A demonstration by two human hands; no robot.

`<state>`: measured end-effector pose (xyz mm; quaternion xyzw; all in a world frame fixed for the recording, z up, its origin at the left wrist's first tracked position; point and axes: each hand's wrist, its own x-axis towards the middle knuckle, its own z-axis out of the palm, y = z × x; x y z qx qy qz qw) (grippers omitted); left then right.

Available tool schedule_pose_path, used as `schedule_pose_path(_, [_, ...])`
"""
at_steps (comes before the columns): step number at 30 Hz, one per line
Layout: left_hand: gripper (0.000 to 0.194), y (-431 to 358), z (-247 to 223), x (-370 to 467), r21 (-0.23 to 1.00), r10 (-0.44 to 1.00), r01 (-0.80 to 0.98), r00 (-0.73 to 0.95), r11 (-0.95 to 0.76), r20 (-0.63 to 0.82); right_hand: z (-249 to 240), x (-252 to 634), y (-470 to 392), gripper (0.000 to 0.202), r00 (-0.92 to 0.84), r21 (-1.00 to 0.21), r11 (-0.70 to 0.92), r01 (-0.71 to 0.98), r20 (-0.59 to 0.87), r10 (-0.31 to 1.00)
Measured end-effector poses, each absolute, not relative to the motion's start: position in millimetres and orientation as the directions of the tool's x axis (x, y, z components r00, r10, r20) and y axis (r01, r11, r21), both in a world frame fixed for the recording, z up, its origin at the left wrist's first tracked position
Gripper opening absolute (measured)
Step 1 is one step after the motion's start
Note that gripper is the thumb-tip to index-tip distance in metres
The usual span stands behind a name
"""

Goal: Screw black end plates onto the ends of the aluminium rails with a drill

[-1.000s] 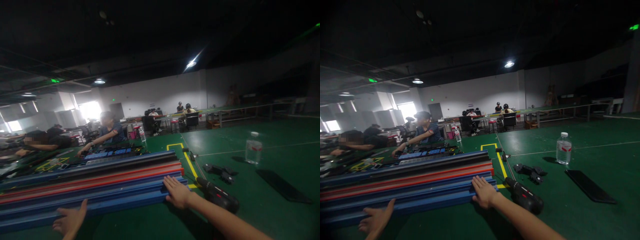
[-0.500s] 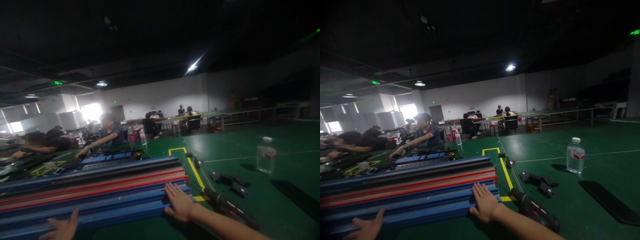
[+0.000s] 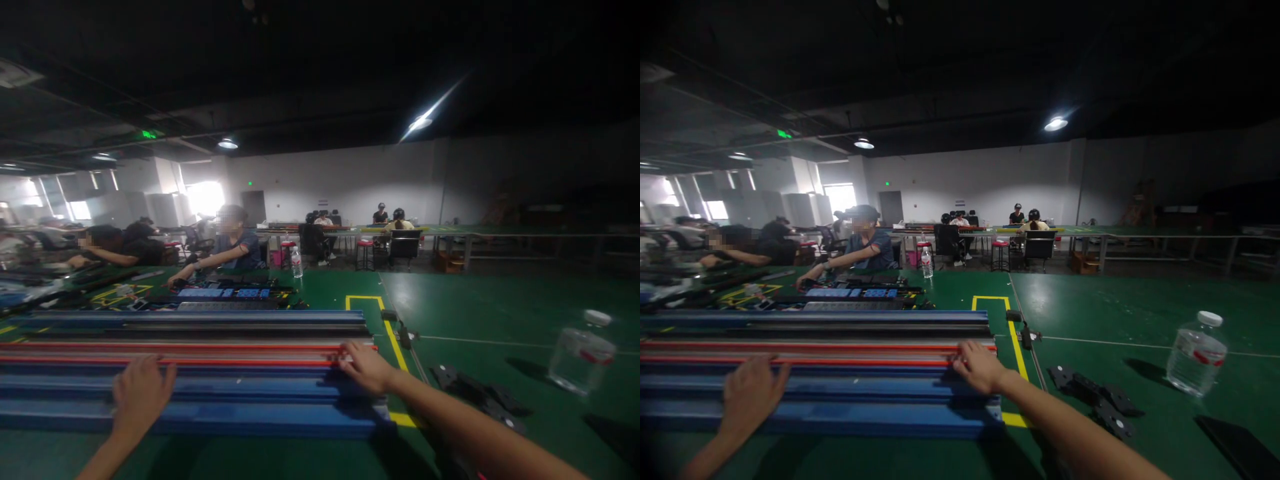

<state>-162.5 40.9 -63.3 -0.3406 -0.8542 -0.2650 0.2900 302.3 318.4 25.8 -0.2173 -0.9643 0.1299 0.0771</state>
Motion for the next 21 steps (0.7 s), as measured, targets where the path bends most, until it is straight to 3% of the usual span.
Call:
schedule_pose_path(2, [0.051,70.0,-36.3,-169.8,0.157,0.686,0.855,-0.495,0.494,0.533,31.3,284.4,349.6,0.043,-0.844,-0.234,0.844,0.483,0.133,0.519])
schedule_pose_path(7, [0.040,168.7,1.0,-193.9,0.047,0.916,0.976,-0.214,0.211,0.339,29.4,226.4,411.6,0.033,-0.725,-0.198,0.734,0.650,0.126,0.677])
schedule_pose_path(13, [0.031,259.4,-6.6,-226.3,0.046,0.985,0.993,-0.117,0.112,0.126,19.8,180.8,439.4,0.032,-0.644,-0.231,0.626,0.745,-0.004,0.765])
schedule_pose_path(21, [0.031,276.9,-37.6,-261.8,0.281,0.991,0.951,-0.112,0.129,-0.077,12.3,174.9,465.7,0.032,-0.609,-0.185,0.583,0.791,-0.160,0.777])
